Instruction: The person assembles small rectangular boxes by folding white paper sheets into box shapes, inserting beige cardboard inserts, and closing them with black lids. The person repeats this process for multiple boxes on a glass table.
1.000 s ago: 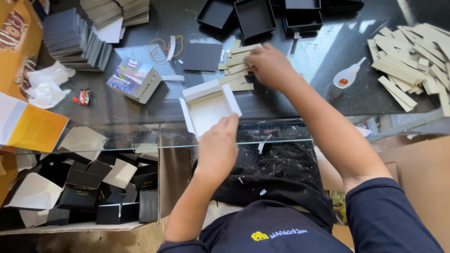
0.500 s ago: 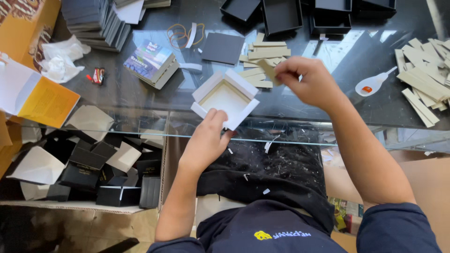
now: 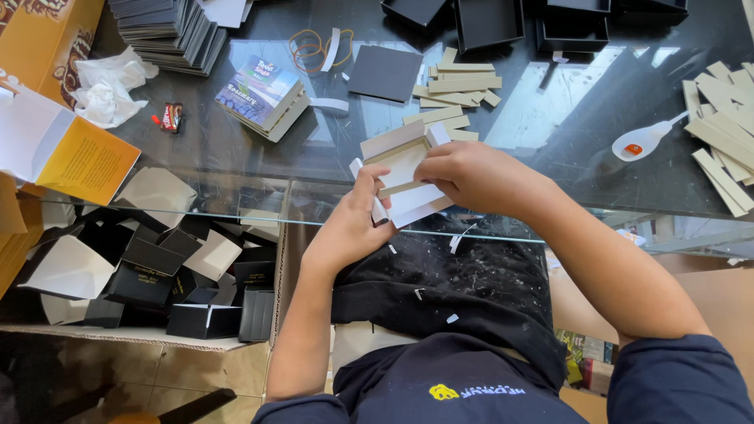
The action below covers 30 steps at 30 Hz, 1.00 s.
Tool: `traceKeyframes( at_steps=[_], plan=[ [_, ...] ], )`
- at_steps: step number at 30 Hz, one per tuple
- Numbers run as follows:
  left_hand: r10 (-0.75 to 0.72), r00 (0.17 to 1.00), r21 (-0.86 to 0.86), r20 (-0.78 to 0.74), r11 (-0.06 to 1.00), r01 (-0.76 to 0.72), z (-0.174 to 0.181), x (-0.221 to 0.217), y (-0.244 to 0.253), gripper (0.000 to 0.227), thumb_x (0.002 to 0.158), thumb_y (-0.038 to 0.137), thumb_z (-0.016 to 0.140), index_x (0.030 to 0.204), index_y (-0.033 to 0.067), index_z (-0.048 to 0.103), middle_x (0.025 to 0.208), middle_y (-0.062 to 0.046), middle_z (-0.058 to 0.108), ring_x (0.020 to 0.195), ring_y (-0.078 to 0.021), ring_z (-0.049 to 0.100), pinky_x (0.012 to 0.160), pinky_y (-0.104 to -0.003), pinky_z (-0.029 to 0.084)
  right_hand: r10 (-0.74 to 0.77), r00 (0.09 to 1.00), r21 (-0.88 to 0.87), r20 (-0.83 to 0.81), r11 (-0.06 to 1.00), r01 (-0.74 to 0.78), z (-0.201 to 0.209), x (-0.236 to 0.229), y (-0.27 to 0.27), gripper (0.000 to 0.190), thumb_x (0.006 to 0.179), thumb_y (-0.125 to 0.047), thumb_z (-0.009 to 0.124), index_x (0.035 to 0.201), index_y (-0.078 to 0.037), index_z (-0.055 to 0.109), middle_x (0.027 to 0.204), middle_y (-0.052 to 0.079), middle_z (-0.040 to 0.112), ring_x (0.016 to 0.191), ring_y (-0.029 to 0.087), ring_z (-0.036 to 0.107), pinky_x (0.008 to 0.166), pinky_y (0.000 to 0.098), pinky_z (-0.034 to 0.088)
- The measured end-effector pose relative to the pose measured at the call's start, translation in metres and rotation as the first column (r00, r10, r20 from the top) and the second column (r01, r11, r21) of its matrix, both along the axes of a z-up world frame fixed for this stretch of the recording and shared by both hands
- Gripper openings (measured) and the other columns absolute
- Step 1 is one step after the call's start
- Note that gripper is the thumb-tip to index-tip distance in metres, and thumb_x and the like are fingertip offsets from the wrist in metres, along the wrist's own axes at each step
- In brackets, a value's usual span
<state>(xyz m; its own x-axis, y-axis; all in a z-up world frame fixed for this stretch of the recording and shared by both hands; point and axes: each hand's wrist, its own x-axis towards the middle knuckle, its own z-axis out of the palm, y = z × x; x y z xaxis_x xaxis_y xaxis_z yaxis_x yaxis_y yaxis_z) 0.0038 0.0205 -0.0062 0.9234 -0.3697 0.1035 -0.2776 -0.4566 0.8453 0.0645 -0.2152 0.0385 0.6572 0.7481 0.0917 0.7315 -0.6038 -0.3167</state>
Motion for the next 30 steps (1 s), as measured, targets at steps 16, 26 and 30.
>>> traceKeyframes(
  at_steps=[16,26,30],
  plan=[
    [-0.017,0.979,-0.03,0.201,0.999,0.024,-0.025,0.008,0.002,0.025,0.077,0.008,0.067,0.101,0.0171,0.066,0.094,-0.007,0.067,0.091,-0.036,0.07,0.081,-0.044,0.057,0.034,0.999,-0.455,-0.02,0.889,-0.039,0.006,-0.001,0.024,0.021,0.092,0.0,0.068,0.107,-0.011,0.079,0.106,0.009,0.078,0.108,0.028,0.073,0.104,0.041,0.054],
    [-0.033,0.977,0.268,0.208,0.963,-0.024,-0.009,0.002,-0.011,0.028,0.081,0.014,0.067,0.109,0.0168,0.062,0.099,-0.007,0.065,0.087,-0.0437,0.07,0.074,-0.056,0.058,-0.061,0.946,-0.274,-0.319,0.961,-0.03,0.047,-0.01,0.012,0.044,0.093,-0.048,0.067,0.1,-0.006,0.077,0.098,0.017,0.077,0.105,0.037,0.069,0.1,0.0494,0.054],
    [-0.036,0.984,0.304,0.176,0.952,-0.02,-0.014,0.001,-0.015,0.023,0.08,0.012,0.067,0.103,0.0175,0.064,0.091,-0.004,0.065,0.085,-0.0404,0.072,0.073,-0.053,0.058,-0.066,0.989,-0.416,-0.129,0.909,0.006,0.003,-0.012,0.004,0.031,0.088,-0.033,0.075,0.11,-0.012,0.072,0.105,0.009,0.074,0.113,0.031,0.065,0.103,0.0458,0.05]
  ],
)
